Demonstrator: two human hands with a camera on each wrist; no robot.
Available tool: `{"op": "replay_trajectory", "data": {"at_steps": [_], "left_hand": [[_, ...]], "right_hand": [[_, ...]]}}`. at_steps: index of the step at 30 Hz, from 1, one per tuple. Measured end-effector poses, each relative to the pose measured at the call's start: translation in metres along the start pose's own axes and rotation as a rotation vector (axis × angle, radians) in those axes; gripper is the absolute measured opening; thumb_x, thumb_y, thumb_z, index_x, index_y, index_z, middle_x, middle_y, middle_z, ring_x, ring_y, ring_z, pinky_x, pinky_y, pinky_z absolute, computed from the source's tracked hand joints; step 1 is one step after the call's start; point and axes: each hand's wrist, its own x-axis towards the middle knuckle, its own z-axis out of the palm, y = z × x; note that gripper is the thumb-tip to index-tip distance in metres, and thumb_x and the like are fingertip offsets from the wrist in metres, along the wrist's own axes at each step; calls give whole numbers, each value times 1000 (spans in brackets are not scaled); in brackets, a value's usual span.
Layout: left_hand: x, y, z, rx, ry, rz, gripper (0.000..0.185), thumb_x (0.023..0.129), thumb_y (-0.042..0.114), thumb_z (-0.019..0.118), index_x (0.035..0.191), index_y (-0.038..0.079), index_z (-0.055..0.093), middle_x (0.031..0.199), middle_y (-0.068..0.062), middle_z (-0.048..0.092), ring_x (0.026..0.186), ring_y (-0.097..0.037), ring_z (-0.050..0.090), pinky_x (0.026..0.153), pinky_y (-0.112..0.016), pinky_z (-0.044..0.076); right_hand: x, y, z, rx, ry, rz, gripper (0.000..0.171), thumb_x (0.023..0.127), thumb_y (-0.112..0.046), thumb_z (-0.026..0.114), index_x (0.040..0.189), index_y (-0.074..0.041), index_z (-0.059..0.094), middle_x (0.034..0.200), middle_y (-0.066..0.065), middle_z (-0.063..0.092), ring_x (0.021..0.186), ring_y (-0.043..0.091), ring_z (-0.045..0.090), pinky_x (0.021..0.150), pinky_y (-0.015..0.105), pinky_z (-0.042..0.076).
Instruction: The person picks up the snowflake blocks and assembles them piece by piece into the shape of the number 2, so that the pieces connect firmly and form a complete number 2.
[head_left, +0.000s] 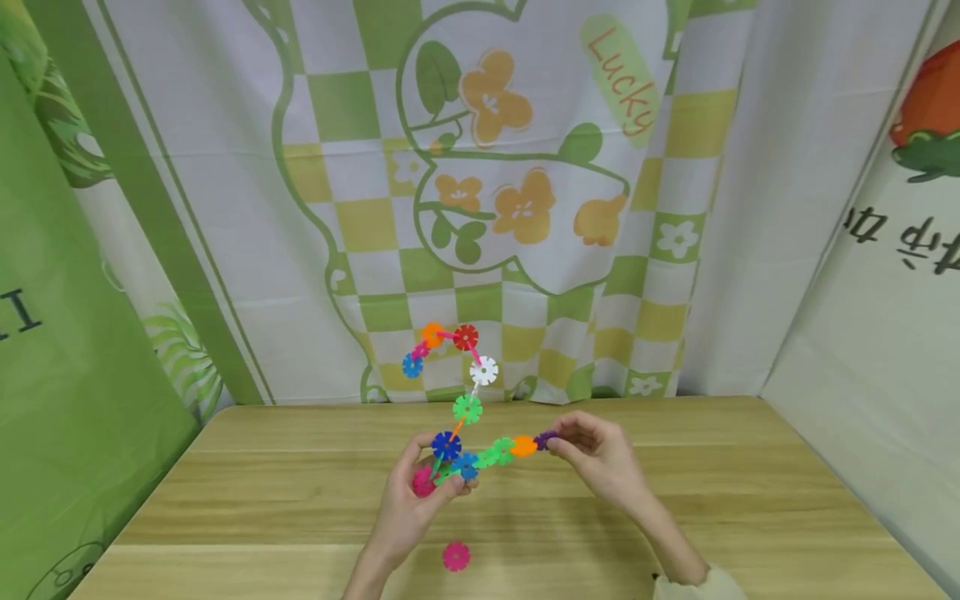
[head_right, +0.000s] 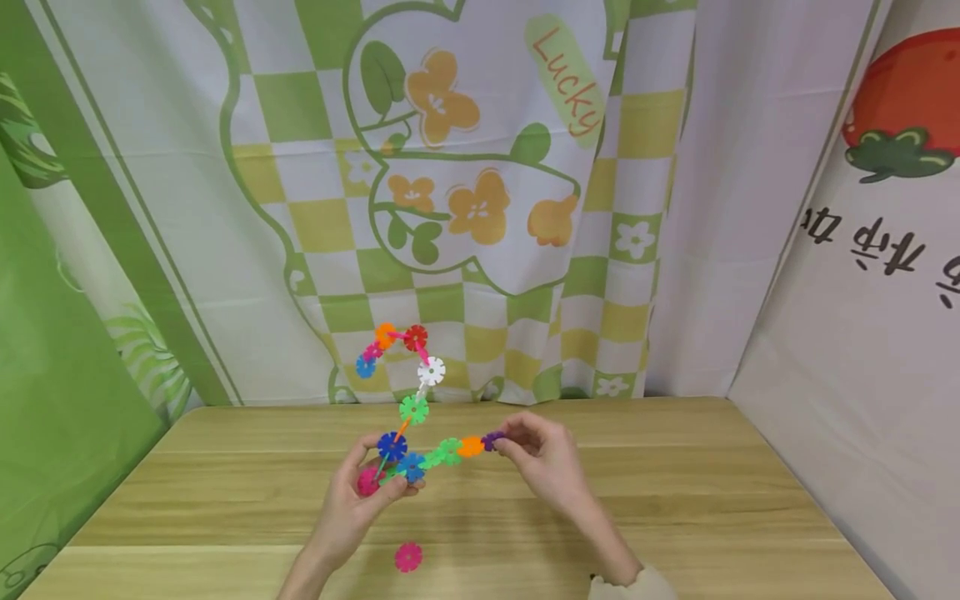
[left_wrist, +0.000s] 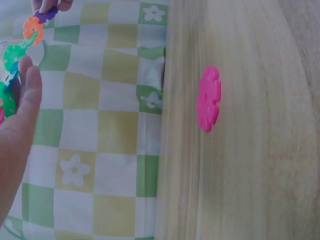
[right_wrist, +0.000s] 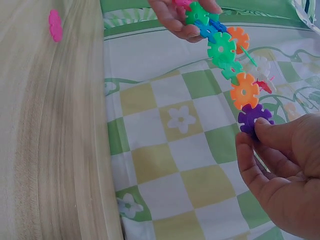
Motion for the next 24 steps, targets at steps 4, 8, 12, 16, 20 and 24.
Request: {"op": "replay_trajectory", "data": {"at_steps": [4,8,12,16,20,24], "left_hand": [[0,0,2,-9,29,-27,40,90,-3,61,123,-8,39,101,-35,59,88,-28,69,82,-44,55],[0,1,6,2,111,-120,45,84,-2,68,121,-6,43,97,-28,65,86,-31,70,81,-45,55],[1,1,11,26,229,-224,49,75,-2,78,115,-1,50,92,-18,70,81,-28,71,75,-40,57],[2,1,16,73,315,-222,46,69,-4,82,107,-1,56,88,-16,71,76,-21,70,67,-34,58],[2,-1,18,90,368,-182,41,67,-5,82,101,-3,59,88,-16,71,75,-20,70,67,-35,59],[2,-2,18,82,370,-162,39,66,-5,82,97,-4,59,93,-18,71,77,-22,70,69,-38,58]], "right_hand": [[0,0,1,0,-6,-6,9,82,7,69,90,4,65,84,15,69,70,13,67,62,26,57],[-1,0,2,6,-7,-19,10,83,8,68,91,4,66,85,15,69,70,13,67,62,28,58],[-1,0,3,25,4,-74,10,82,10,68,91,5,66,84,17,70,70,12,67,61,31,58],[-1,1,5,46,14,-143,11,82,12,67,91,8,66,83,19,69,70,10,67,60,31,58],[-1,1,6,68,21,-164,12,80,14,67,91,8,67,82,20,69,69,11,67,60,28,58],[-2,1,6,74,14,-175,13,80,14,67,91,7,67,82,19,70,70,9,68,60,27,57]]}}
